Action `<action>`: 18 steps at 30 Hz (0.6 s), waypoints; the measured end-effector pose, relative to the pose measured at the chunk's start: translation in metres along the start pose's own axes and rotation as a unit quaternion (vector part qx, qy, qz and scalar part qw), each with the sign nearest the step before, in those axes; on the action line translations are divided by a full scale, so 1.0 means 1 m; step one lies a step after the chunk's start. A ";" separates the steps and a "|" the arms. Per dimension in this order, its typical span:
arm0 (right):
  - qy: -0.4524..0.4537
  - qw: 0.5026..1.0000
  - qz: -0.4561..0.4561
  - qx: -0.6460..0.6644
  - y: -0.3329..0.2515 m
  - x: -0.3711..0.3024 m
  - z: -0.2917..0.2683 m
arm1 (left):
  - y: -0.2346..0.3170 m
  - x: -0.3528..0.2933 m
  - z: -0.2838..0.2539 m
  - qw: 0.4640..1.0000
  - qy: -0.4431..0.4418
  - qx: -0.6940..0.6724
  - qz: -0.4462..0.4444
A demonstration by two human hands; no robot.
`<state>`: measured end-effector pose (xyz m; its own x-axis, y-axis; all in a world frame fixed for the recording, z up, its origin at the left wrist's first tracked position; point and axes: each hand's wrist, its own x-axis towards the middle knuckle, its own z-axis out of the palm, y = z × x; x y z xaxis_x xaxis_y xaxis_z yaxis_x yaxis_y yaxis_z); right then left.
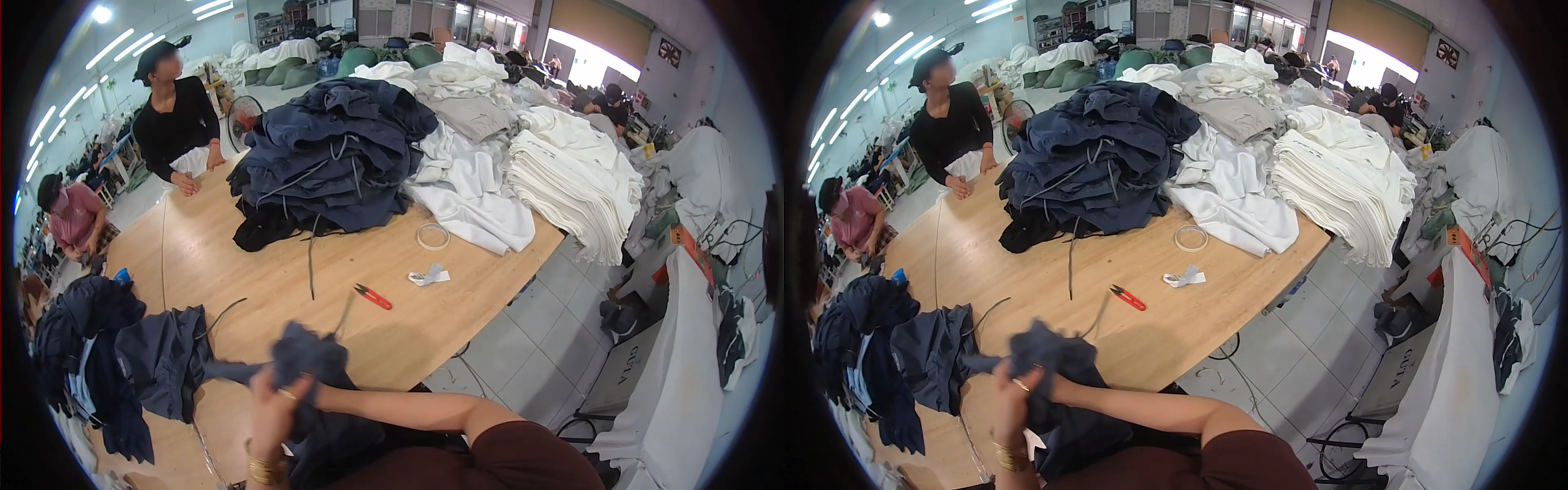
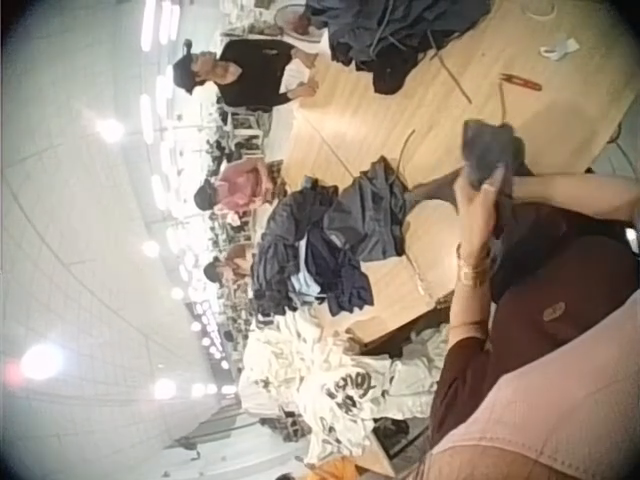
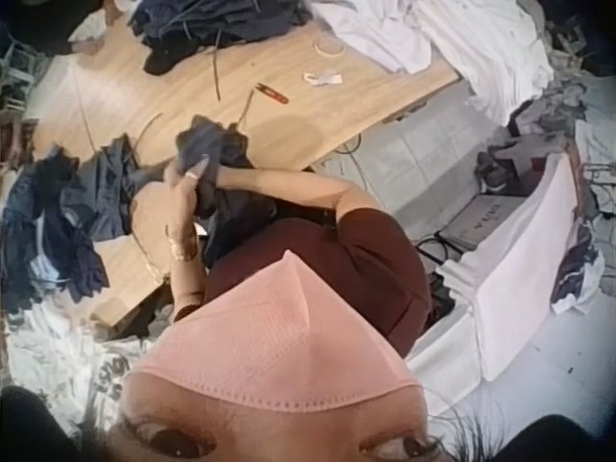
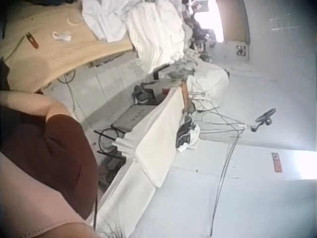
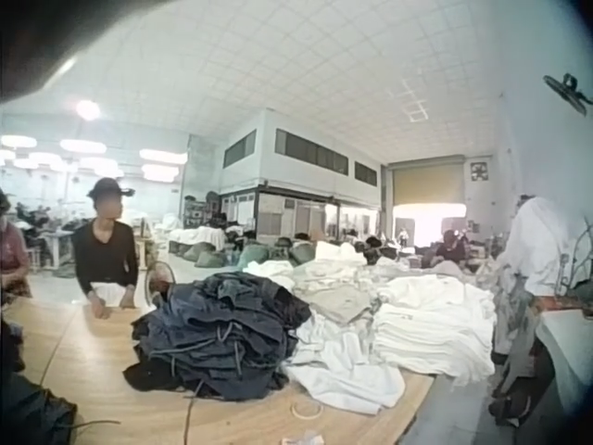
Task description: Trimming loose threads from blue shorts and inspecting labels in a garment factory.
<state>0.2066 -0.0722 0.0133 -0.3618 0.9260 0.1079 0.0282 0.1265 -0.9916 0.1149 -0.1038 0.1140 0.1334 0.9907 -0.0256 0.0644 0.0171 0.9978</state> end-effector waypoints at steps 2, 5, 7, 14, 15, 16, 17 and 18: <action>-0.006 1.000 0.007 0.009 -0.007 -0.024 -0.019 | 0.030 -0.019 0.028 0.980 -0.199 -0.014 -0.001; -0.015 0.999 0.007 0.028 -0.015 -0.020 -0.010 | 0.006 -0.029 0.021 0.991 -0.084 0.001 -0.107; -0.021 0.999 0.009 0.040 -0.017 -0.014 -0.004 | 0.017 -0.028 -0.004 0.973 -0.068 -0.167 -0.140; -0.052 0.995 0.027 0.076 -0.063 0.015 -0.036 | -0.008 -0.033 -0.044 0.988 -0.021 0.152 -0.028; -0.065 0.994 0.029 0.080 -0.067 -0.007 -0.038 | -0.019 -0.042 -0.035 0.933 -0.099 0.295 0.179; -0.059 0.994 0.039 0.080 -0.063 -0.043 -0.061 | 0.030 -0.034 -0.002 0.921 -0.342 0.184 0.006; -0.067 0.993 0.041 0.086 -0.066 -0.068 -0.070 | 0.037 -0.035 0.021 0.916 -0.381 0.125 0.022; -0.064 0.993 0.045 0.091 -0.065 -0.071 -0.067 | 0.033 -0.029 0.024 0.920 -0.368 0.131 0.027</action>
<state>0.2928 -0.1222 0.0754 -0.4807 0.8766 0.0202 -0.0996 -0.0317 -0.9945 0.1371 -0.1354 0.1461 0.7709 0.6281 -0.1061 0.2602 -0.1585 0.9525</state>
